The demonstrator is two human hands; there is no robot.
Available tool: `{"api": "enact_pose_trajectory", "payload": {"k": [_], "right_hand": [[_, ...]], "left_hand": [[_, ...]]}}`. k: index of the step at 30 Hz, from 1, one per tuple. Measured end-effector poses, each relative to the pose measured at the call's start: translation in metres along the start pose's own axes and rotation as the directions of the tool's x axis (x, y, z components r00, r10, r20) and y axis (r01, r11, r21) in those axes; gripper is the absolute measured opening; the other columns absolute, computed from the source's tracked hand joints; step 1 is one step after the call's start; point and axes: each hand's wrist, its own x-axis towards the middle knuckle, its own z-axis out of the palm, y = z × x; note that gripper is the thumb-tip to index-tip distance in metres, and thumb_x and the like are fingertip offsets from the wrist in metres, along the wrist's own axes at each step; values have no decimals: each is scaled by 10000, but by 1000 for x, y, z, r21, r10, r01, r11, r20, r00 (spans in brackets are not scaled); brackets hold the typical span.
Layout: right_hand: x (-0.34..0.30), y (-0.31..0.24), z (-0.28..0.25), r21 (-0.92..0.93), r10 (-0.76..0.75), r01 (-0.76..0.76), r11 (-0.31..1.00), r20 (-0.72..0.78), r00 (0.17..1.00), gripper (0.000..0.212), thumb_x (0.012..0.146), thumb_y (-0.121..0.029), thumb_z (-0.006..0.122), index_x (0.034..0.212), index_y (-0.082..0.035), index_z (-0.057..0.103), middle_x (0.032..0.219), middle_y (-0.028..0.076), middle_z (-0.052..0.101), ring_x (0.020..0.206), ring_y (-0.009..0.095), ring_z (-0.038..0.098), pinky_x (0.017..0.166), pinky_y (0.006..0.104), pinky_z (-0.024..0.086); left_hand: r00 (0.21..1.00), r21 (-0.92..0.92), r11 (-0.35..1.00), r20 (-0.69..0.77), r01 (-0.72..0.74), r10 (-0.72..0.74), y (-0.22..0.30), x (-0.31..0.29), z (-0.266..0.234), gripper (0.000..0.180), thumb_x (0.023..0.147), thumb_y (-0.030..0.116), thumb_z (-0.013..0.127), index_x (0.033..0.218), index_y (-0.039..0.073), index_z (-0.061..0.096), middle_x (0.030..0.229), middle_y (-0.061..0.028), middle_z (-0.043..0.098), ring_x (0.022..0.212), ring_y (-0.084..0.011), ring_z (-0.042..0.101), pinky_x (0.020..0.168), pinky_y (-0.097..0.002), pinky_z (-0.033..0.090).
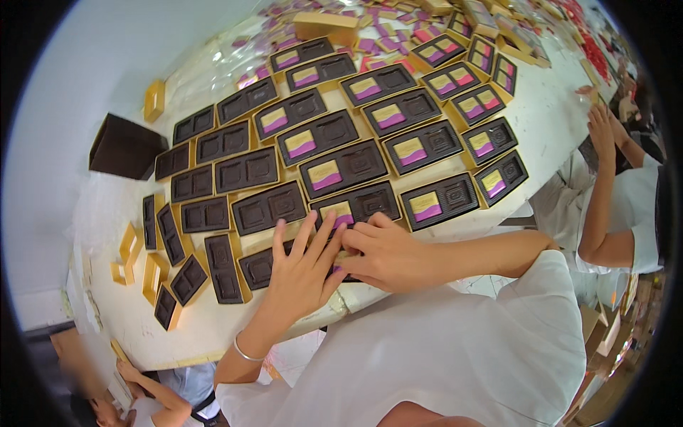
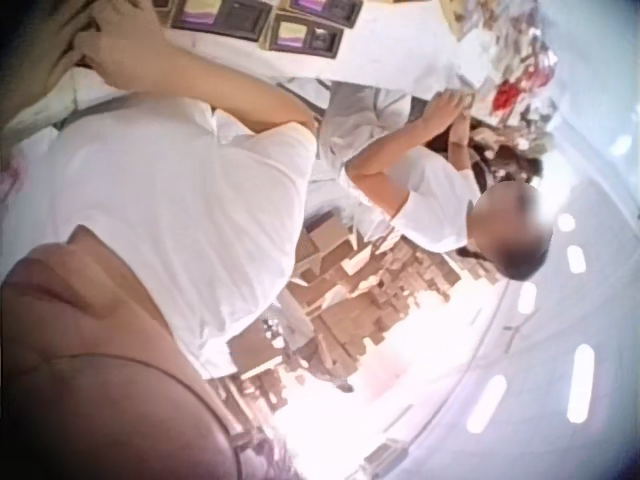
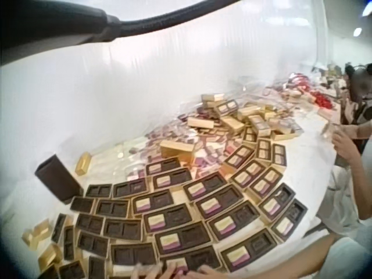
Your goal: The person places small purple and pink rectangular inserts into black plastic trays arranged on a table. The person repeatedly picks up inserts and places them into the trays, then moves completed trays aside.
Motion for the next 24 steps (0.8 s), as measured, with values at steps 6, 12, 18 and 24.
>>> {"api": "enact_pose_trajectory", "payload": {"k": [6,12,18,24], "right_hand": [[9,7,1,177,107,-127,976,120,987,113,727,-86,630,836,-80,601,876,40,535,841,173,483,685,329,315],[11,47,-37,221,64,-48,974,-66,996,144,747,-64,609,885,-33,585,900,72,546,853,235,521,714,353,407],[6,214,-134,-119,346,-422,899,-397,850,298,794,-140,616,1052,-9,548,971,134,562,894,258,554,750,340,461],[25,360,-170,-304,511,-554,775,-213,832,357,804,-261,560,1090,-47,574,1090,186,552,1030,331,520,883,383,414]], "left_hand": [[993,-29,998,108,50,-47,10,3,-4,485,847,282,467,1264,39,430,1416,-120,255,1317,-321,185,984,-655,81],[985,-51,994,149,96,-87,19,9,-19,528,818,235,498,1287,21,385,1397,-152,271,1295,-357,216,1011,-623,42],[988,-240,958,36,154,-150,16,17,-36,487,799,261,549,1229,49,465,1321,-144,368,1235,-339,307,1025,-589,83],[879,-478,836,-232,271,-417,10,21,-34,354,792,254,579,1077,45,569,1210,-137,475,1188,-333,393,1032,-541,161]]}}
